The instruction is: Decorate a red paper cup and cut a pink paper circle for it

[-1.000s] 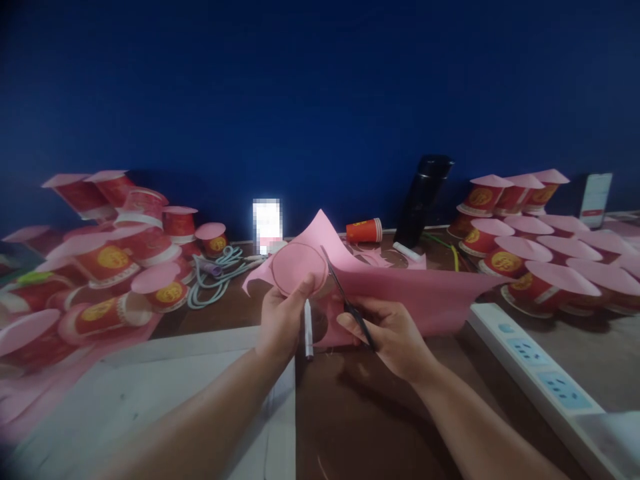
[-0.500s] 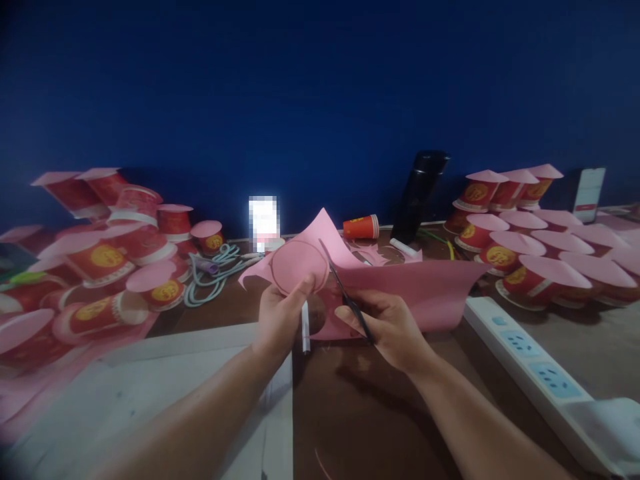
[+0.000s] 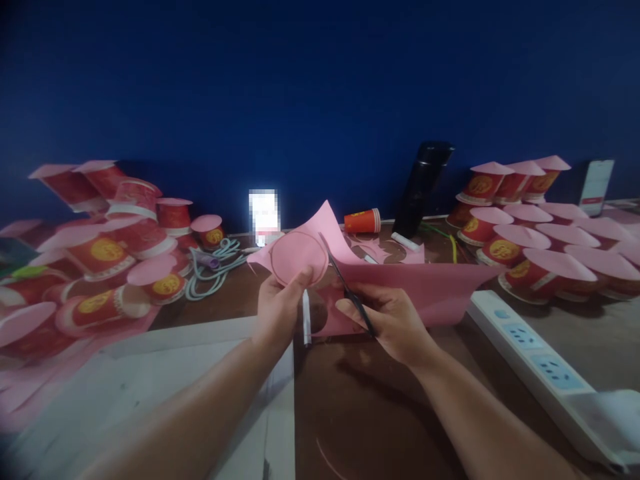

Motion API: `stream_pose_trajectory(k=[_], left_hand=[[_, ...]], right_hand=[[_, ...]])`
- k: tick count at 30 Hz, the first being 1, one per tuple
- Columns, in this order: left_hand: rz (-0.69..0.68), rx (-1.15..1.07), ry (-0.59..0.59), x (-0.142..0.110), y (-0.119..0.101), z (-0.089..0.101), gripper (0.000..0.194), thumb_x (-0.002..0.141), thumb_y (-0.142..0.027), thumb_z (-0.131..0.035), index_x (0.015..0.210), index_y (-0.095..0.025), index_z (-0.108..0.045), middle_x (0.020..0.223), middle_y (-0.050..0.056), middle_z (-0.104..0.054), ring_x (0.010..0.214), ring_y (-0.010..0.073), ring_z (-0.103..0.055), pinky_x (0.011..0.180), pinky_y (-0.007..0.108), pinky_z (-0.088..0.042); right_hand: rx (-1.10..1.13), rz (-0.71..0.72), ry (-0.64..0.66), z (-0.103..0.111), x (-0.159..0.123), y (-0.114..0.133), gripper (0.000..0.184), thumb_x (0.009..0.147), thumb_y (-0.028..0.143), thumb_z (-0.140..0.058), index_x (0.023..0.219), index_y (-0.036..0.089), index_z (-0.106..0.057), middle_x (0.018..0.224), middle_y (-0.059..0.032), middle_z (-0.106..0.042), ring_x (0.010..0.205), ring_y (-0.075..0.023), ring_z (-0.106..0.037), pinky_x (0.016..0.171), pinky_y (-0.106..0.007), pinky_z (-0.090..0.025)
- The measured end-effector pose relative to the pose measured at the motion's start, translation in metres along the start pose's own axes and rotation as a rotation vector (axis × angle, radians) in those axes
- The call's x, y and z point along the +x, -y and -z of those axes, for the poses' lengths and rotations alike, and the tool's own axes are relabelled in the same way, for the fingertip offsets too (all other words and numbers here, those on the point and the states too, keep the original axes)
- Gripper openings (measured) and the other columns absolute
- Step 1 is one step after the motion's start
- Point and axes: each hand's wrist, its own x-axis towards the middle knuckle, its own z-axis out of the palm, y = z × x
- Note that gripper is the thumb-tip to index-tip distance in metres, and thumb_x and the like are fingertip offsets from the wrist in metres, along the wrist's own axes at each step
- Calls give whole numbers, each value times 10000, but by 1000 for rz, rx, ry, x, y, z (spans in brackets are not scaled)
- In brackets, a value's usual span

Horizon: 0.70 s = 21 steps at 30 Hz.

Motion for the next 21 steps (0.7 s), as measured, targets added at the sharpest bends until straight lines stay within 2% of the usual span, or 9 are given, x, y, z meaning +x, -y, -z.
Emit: stream_pose_trajectory(k=[9,17,21], left_hand=[[29,-88,22,2,7,0,436,692,-441,-737,963,-101,-718,990,124,-729,915,232,-673,854,332,-496],[32,120,12,1,-2,4,419,667,-464,-740,837,-81,-726,801,103,-731,781,221,-673,730,298,-502],[14,134,65,-2,-4,2,410,682,-450,-731,885,-95,-729,840,96,-737,797,214,-675,750,294,-502]], right_hand=[[-12,-8,25,-3,2,0,361,701,454,-743,890,146,-745,572,23,-479,528,-77,-394,481,-206,-309],[-46,-17,39,1,4,0,436,698,453,-744,1029,168,-736,596,21,-521,540,-81,-428,494,-204,-346],[-50,-22,23,4,4,0,465,706,474,-732,1059,171,-730,604,13,-553,553,-87,-458,508,-206,-373]])
